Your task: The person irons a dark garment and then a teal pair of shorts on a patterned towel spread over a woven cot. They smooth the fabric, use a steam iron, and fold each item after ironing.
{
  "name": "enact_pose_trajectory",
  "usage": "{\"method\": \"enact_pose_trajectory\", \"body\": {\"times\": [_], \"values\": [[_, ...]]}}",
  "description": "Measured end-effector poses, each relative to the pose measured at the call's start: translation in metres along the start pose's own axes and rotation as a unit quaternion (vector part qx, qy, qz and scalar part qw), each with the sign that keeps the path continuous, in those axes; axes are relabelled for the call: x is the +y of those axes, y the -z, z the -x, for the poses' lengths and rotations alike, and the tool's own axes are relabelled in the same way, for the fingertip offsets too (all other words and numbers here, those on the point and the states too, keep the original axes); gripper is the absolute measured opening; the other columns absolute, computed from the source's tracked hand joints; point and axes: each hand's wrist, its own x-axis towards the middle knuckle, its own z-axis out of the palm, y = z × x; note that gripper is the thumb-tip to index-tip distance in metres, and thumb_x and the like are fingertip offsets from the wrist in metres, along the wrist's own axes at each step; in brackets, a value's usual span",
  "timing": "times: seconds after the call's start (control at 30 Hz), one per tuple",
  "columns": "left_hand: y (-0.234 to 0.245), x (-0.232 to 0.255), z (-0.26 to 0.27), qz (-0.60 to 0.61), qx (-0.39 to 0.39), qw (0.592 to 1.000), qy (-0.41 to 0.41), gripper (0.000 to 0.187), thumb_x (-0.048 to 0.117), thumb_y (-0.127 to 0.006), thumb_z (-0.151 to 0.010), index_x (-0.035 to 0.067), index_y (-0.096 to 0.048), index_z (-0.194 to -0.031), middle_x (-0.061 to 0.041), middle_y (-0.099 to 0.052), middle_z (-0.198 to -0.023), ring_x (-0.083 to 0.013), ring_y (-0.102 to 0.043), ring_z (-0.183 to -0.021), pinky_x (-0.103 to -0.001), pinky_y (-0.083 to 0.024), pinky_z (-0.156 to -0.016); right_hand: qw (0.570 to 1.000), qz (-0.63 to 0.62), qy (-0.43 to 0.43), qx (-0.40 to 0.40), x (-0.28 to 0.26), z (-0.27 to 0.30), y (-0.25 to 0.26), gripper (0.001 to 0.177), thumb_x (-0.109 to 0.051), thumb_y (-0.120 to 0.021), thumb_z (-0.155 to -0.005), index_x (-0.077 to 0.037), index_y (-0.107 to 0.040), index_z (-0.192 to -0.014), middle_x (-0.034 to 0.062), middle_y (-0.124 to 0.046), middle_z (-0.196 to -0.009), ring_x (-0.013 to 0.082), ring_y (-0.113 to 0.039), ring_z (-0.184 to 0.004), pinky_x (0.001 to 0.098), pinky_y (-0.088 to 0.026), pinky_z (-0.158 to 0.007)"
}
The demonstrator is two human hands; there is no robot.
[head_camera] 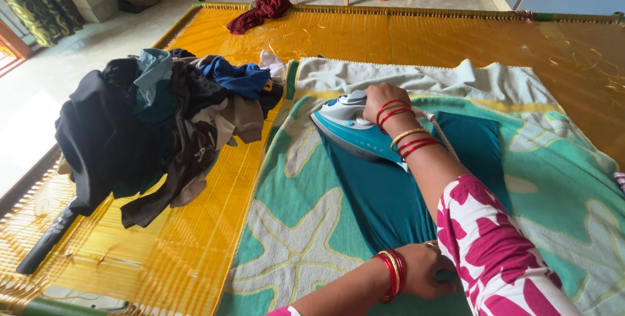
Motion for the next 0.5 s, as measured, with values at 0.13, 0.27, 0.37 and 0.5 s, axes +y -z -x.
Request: {"method": "enact_pose_trajectory", "body": {"times": [0.13,0.27,0.37,0.5], "values": [[0.007,-0.005,-0.001,0.018,0.093,0.993,-0.066,0.036,0.031,-0.063,-0.098,0.008,-0.072,-0.124,-0.014,-0.071,-0.124,-0.0326,-0.066,-0.123,-0.041,-0.05,-0.118,0.997,0.015,0.015,-0.072,0.013,0.01,0.01,0.037,-0.028,-0.078,-0.076,-0.008,-0.077,-0.107,0.023,-0.072,-0.111,0.0399,-0.07,-0.106,0.048,-0.056,-0.095],[0.011,-0.014,0.0,-0.066,0.138,0.988,-0.028,0.03,0.025,-0.061,-0.1,0.012,-0.073,-0.125,-0.008,-0.071,-0.133,-0.0296,-0.064,-0.137,-0.043,-0.046,-0.12,0.992,0.01,0.12,-0.047,0.054,0.043,0.022,0.047,-0.019,-0.075,-0.067,-0.011,-0.075,-0.113,0.0231,-0.073,-0.109,0.0397,-0.071,-0.104,0.0459,-0.057,-0.094],[0.016,-0.019,-0.002,-0.119,0.116,0.986,-0.015,0.039,0.025,-0.059,-0.098,0.015,-0.068,-0.135,-0.008,-0.06,-0.153,-0.0318,-0.053,-0.146,-0.047,-0.038,-0.124,0.989,0.033,0.102,-0.098,0.071,0.066,0.041,0.038,-0.024,-0.073,-0.072,-0.018,-0.08,-0.109,0.0167,-0.075,-0.109,0.038,-0.07,-0.105,0.0467,-0.057,-0.094],[0.009,-0.016,-0.007,-0.206,0.076,0.975,0.007,0.042,0.03,-0.054,-0.099,0.021,-0.064,-0.139,-0.006,-0.05,-0.161,-0.0331,-0.044,-0.151,-0.051,-0.031,-0.126,0.996,0.041,0.069,-0.05,0.068,0.056,0.038,0.046,-0.022,-0.072,-0.069,-0.02,-0.076,-0.115,0.0185,-0.074,-0.109,0.0396,-0.07,-0.102,0.048,-0.057,-0.092]]}}
